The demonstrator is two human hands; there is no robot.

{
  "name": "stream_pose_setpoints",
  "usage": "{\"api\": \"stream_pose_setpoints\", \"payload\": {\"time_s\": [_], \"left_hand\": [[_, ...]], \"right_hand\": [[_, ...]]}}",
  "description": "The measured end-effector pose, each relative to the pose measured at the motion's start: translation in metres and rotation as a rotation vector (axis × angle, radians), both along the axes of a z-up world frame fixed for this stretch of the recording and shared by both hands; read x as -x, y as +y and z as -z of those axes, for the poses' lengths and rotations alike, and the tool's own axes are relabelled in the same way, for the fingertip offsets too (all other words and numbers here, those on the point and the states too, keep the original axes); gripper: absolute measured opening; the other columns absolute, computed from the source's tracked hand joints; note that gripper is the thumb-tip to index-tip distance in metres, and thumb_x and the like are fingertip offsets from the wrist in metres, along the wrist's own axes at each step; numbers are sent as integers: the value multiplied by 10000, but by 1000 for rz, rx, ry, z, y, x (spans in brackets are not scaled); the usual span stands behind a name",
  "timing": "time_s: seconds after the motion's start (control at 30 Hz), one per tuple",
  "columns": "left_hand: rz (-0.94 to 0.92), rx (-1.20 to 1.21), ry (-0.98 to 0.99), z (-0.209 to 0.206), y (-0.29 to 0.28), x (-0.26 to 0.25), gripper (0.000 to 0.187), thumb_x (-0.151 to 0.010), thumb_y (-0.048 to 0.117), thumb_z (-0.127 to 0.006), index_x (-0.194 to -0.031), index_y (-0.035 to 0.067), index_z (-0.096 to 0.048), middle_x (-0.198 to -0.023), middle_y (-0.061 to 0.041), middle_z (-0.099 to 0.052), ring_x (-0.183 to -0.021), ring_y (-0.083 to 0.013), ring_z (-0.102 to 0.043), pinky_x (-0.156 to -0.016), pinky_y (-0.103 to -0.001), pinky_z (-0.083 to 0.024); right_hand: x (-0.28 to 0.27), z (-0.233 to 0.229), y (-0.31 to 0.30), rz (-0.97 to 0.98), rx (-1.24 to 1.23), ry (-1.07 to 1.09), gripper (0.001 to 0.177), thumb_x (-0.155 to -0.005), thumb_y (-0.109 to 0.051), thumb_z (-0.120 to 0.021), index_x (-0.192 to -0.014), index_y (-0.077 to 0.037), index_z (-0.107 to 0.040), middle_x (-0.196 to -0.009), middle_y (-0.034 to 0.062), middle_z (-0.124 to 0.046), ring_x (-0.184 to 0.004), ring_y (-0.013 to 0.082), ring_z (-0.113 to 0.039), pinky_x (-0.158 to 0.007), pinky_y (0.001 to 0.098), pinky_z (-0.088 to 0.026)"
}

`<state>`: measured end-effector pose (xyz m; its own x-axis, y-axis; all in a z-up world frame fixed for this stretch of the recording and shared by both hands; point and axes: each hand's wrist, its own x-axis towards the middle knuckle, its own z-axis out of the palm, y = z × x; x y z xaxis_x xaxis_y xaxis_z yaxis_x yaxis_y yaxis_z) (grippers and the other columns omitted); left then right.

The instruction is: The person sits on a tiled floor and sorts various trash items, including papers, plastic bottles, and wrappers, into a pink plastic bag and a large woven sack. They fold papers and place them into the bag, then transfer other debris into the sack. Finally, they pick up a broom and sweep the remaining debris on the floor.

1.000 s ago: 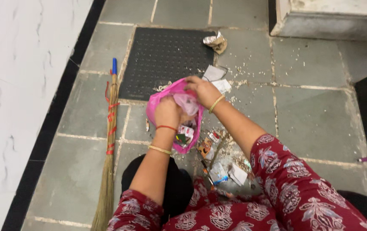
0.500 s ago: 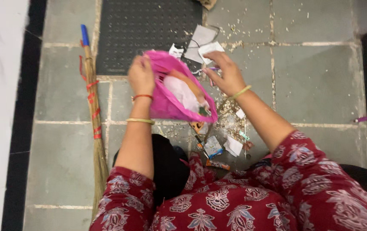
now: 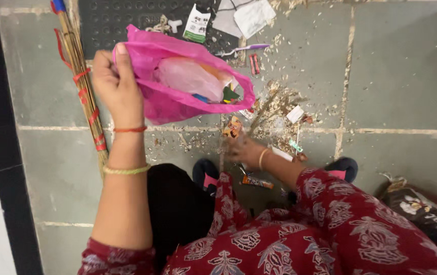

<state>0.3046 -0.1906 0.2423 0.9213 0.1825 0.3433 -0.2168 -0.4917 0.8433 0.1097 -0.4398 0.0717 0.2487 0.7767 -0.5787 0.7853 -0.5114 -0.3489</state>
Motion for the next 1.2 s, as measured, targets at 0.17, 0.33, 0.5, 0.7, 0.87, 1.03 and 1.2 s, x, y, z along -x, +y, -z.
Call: {"api": "stream_pose_setpoints", "payload": {"time_s": [0.17,0.33,0.5,0.7,0.87,1.03,1.2], "left_hand": [[200,73,205,-8,-1,11,369,-1022,164,-799,-820,97,-499,-782,80,-492,-704,-34,-390,-624,-230,-349],[242,65,236,6,7,10,430,-1110,164,-783,-826,104,-466,-795,74,-468,-737,-44,-364,-649,-234,-331],[241,119,215,13,10,8,417,-1107,159,-785,-828,97,-482,-786,66,-472,-734,-51,-372,-651,-235,-340],[242,131,154,-2,-4,9,267,-1041,157,-791,-963,73,-549,-851,72,-521,-763,-38,-434,-696,-201,-398],[303,-101,176,-8,-17,14,223,-893,112,-856,-1007,16,-691,-922,6,-686,-831,-74,-597,-764,-219,-485],[245,-107,192,10,-13,7,117,-979,66,-818,-1042,7,-739,-937,-18,-707,-857,-84,-601,-804,-240,-498],[234,-39,168,15,-10,-1,134,-1005,82,-827,-1031,0,-724,-950,-13,-694,-870,-72,-598,-816,-232,-498]], "right_hand": [[22,65,-21,-292,-16,-121,669,-826,-218,-770,-1428,-349,-508,-1705,-20,-246,-1577,289,-112,-1222,678,-4],[-48,76,-66,91,294,-207,409,-1051,-139,-567,-1438,-258,-623,-1561,-11,-547,-1530,250,-396,-1355,622,-146],[-59,32,-93,425,15,-499,823,-588,-46,-697,-1380,-256,-616,-1594,76,-409,-1481,297,-336,-1144,672,-211],[73,62,-73,-68,-370,-105,184,-902,-179,-673,-1079,-168,-723,-1508,78,-495,-1448,331,-414,-1188,572,-290],[39,69,-120,59,152,-347,585,-843,-42,-652,-1397,-150,-500,-1625,14,-392,-1492,276,-338,-1186,434,-311],[-32,38,-129,342,120,-640,677,-818,-141,-577,-1479,-198,-442,-1610,105,-446,-1491,304,-358,-1135,554,-345],[31,78,-30,670,-143,203,341,-1035,-167,-517,-1336,-59,-633,-1363,176,-630,-1296,310,-593,-1158,425,-449]]}}
